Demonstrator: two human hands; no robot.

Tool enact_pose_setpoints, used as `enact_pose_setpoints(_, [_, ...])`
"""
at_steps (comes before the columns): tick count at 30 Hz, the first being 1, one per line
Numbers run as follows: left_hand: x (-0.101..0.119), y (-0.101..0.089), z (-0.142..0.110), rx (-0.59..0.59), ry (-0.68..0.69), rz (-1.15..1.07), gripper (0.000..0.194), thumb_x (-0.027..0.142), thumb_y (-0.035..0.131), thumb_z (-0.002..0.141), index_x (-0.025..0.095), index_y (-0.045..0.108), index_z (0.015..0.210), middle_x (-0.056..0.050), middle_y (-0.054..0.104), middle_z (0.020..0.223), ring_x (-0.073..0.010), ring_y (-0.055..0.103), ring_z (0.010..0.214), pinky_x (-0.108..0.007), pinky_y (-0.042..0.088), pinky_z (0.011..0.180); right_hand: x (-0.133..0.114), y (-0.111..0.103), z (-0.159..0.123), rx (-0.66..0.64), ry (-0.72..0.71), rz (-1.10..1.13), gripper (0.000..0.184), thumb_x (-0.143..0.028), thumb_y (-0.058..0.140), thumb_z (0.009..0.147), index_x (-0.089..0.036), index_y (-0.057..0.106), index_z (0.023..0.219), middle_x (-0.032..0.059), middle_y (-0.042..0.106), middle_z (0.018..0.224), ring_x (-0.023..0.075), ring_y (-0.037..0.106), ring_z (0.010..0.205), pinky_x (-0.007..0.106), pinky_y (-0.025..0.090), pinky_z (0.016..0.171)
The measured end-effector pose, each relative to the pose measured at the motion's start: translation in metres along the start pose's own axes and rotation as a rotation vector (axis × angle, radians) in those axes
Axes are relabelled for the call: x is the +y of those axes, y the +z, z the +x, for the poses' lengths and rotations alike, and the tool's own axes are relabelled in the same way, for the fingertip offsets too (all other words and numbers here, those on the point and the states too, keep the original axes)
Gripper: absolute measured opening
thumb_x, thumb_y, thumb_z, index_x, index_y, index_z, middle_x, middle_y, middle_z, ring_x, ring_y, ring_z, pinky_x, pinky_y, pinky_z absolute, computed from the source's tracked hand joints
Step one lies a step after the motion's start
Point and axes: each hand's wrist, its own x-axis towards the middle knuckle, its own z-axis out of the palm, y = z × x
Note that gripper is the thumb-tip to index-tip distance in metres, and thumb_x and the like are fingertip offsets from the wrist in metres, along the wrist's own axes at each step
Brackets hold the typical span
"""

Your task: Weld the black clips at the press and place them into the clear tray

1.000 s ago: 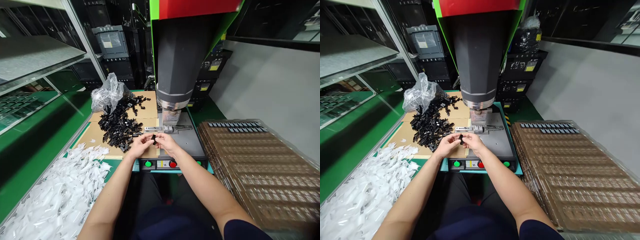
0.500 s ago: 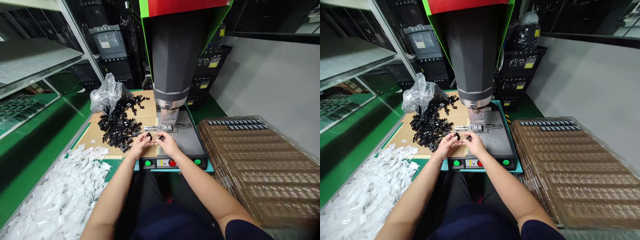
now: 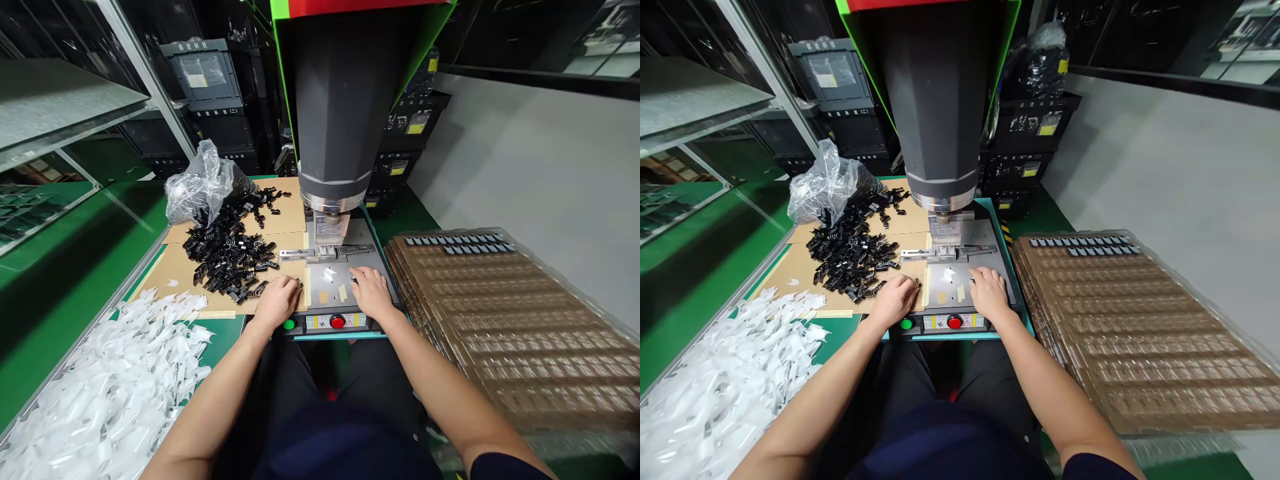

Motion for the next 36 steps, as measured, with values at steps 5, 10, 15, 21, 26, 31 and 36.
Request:
enact_pose_setpoints(5, [-0.005, 0.0, -0.003, 0.015, -0.036, -0.127, 0.017, 0.022, 0.055, 0.103, 0.024, 0.072, 0.103, -0.012, 0.065, 0.124, -0.0255, 0.067, 0.109, -0.039, 0.055, 0.096, 0.007, -0.007, -0.012, 0.025, -0.019, 0.094, 0.056, -0.016, 0.047, 0.099, -0.022, 0.06, 0.154, 0.0156, 0.067, 0.134, 0.0343, 0.056, 0.115, 0.052, 0.046, 0.103])
enact_pose_setpoints(10, [-0.008, -0.002, 0.004, -0.035, -0.105, -0.073, 0.016, 0.026, 0.056, 0.104, 0.024, 0.07, 0.111, -0.009, 0.068, 0.11, -0.0254, 0.068, 0.099, -0.037, 0.055, 0.089, 0.014, -0.013, -0.017, 0.063, 0.015, 0.207, 0.042, -0.018, 0.052, 0.098, -0.022, 0.065, 0.138, 0.012, 0.072, 0.123, 0.0331, 0.059, 0.113, 0.049, 0.048, 0.102])
enact_pose_setpoints(15, [0.002, -0.004, 0.015, -0.039, -0.151, -0.004, 0.017, 0.04, 0.062, 0.104, 0.024, 0.067, 0.108, -0.009, 0.07, 0.113, -0.0253, 0.067, 0.094, -0.037, 0.052, 0.085, 0.018, -0.017, -0.025, 0.068, 0.029, 0.179, 0.027, -0.019, 0.053, 0.099, -0.022, 0.07, 0.119, 0.0117, 0.074, 0.12, 0.0326, 0.059, 0.113, 0.046, 0.047, 0.101])
enact_pose_setpoints(21, [0.003, 0.001, 0.022, -0.008, -0.216, 0.001, 0.014, 0.035, 0.059, 0.105, 0.024, 0.067, 0.105, -0.009, 0.071, 0.104, -0.0259, 0.067, 0.091, -0.036, 0.049, 0.078, 0.02, -0.019, -0.023, 0.089, 0.014, 0.205, 0.029, -0.02, 0.052, 0.102, -0.023, 0.074, 0.121, 0.0106, 0.075, 0.119, 0.0317, 0.062, 0.111, 0.046, 0.049, 0.101])
enact_pose_setpoints(26, [0.009, 0.012, 0.048, 0.124, -0.212, -0.179, 0.027, 0.035, 0.062, 0.103, 0.026, 0.072, 0.126, -0.009, 0.072, 0.11, -0.0251, 0.068, 0.09, -0.037, 0.052, 0.085, 0.001, -0.012, 0.015, 0.218, 0.02, 0.353, 0.031, -0.026, 0.053, 0.104, -0.024, 0.074, 0.128, 0.0109, 0.075, 0.124, 0.032, 0.064, 0.115, 0.048, 0.051, 0.105])
enact_pose_setpoints(31, [0.028, 0.03, 0.094, 0.186, -0.162, -0.228, 0.029, 0.035, 0.061, 0.104, 0.026, 0.076, 0.128, -0.011, 0.071, 0.111, -0.0268, 0.069, 0.097, -0.038, 0.053, 0.088, -0.03, 0.002, 0.066, 0.237, 0.042, 0.346, 0.033, -0.028, 0.053, 0.105, -0.023, 0.074, 0.13, 0.0134, 0.073, 0.126, 0.0333, 0.06, 0.117, 0.049, 0.047, 0.107])
enact_pose_setpoints(36, [0.039, 0.041, 0.114, 0.152, -0.119, -0.154, 0.026, 0.033, 0.058, 0.106, 0.025, 0.075, 0.125, -0.012, 0.067, 0.112, -0.0267, 0.067, 0.101, -0.036, 0.053, 0.088, -0.047, 0.014, 0.081, 0.126, 0.056, 0.157, 0.034, -0.033, 0.055, 0.107, -0.024, 0.071, 0.136, 0.0159, 0.067, 0.122, 0.035, 0.053, 0.118, 0.047, 0.043, 0.106])
